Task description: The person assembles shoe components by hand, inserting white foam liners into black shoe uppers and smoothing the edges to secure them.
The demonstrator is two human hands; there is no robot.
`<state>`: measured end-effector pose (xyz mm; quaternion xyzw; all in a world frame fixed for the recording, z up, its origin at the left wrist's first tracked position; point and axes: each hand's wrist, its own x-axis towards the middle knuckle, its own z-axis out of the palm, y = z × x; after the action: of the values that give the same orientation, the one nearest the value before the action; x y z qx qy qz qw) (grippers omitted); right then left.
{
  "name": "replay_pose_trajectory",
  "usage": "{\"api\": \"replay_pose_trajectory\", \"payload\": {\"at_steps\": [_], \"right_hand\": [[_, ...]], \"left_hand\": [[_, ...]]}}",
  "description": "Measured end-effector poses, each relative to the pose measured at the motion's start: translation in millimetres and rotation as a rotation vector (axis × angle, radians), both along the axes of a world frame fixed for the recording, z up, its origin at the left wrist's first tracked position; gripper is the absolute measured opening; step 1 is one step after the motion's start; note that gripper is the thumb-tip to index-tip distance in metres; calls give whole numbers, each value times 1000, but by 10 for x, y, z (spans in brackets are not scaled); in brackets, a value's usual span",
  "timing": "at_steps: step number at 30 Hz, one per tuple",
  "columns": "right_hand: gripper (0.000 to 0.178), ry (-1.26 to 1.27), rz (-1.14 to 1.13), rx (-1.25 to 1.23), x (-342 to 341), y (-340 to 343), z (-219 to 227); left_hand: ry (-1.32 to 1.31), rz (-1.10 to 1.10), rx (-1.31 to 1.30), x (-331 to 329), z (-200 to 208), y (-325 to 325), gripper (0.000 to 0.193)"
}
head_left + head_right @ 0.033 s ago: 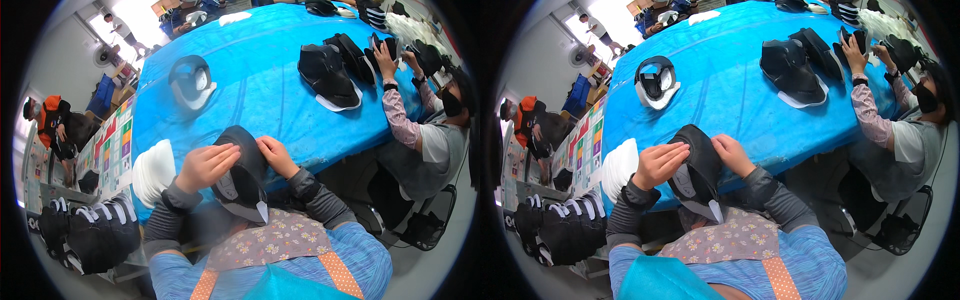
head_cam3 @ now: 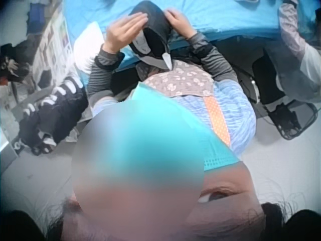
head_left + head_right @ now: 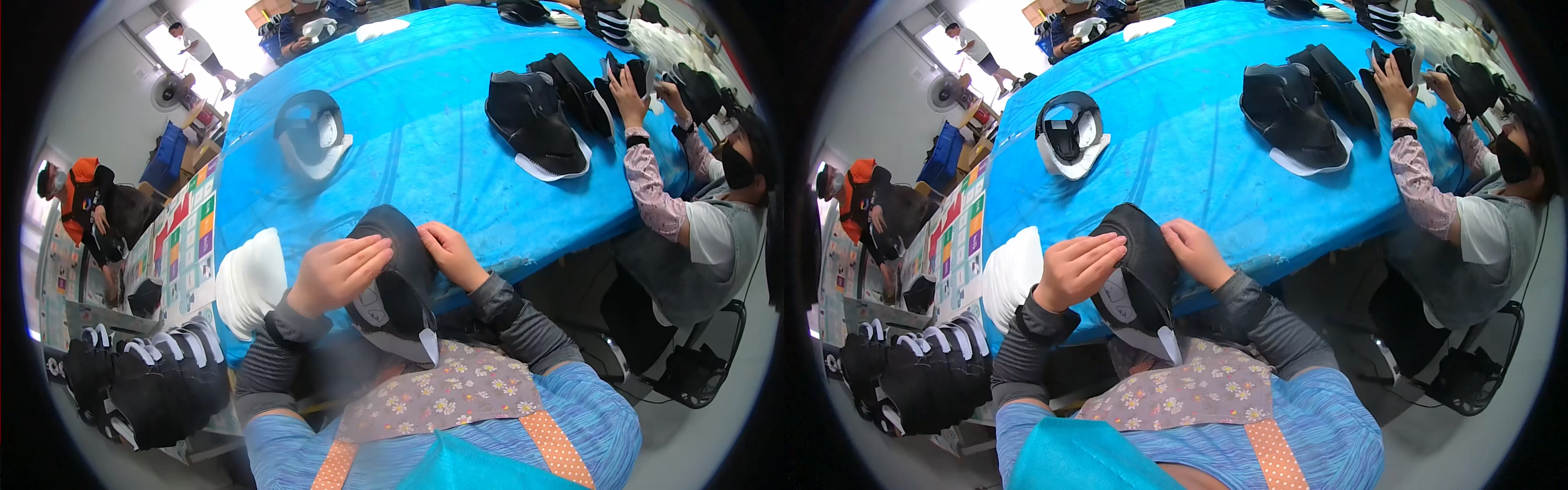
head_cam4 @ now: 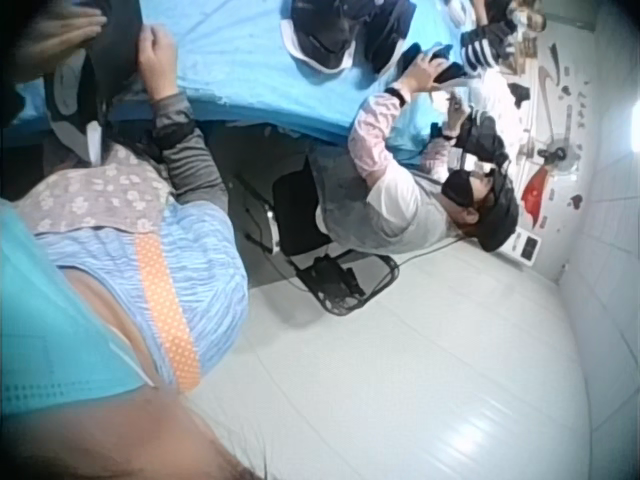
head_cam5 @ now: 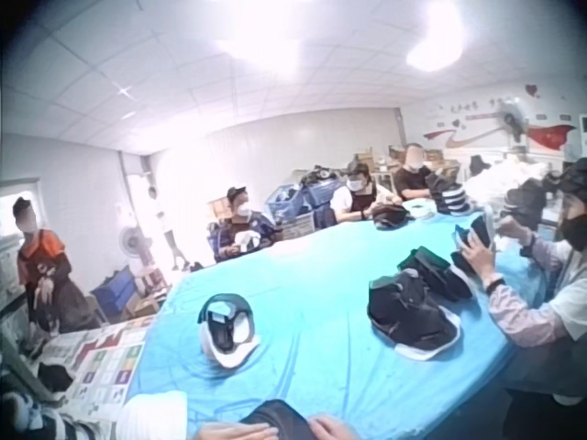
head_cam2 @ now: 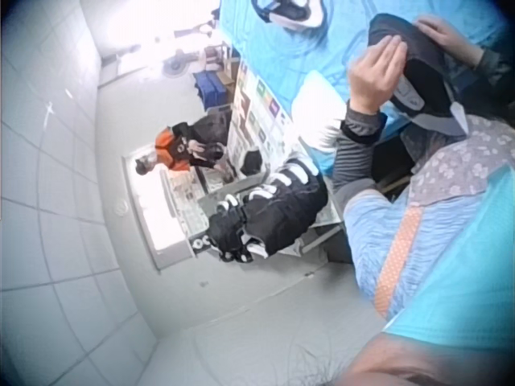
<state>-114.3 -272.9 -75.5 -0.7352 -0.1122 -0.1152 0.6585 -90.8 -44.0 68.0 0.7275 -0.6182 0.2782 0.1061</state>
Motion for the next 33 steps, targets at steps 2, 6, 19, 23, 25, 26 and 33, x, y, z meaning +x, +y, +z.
{"api": "replay_pose_trajectory", "payload": {"at_steps": [2, 6, 19, 23, 25, 26, 33], "right_hand": [[27, 7, 1, 14, -2, 4, -6], [26, 24, 2, 2, -4, -29, 2], [26, 3, 20, -2, -14, -18, -13], [25, 20, 23, 7, -17, -26, 7], [25, 30, 33, 4, -19, -38, 12], [25, -7, 81, 24, -19, -45, 23], [28, -106, 296, 62, -112, -63, 135]], "left_hand": [[74, 16, -49, -20, -18, -31, 39], [229, 159, -131, -40, 70, -29, 43], [637, 694, -325, -195, -655, 385, 28], [745, 636, -425, -223, -699, 371, 27], [846, 624, -479, -256, -779, 404, 26], [902, 655, -483, -270, -849, 451, 27], [952, 444, -1103, -428, -1184, 480, 28]]}}
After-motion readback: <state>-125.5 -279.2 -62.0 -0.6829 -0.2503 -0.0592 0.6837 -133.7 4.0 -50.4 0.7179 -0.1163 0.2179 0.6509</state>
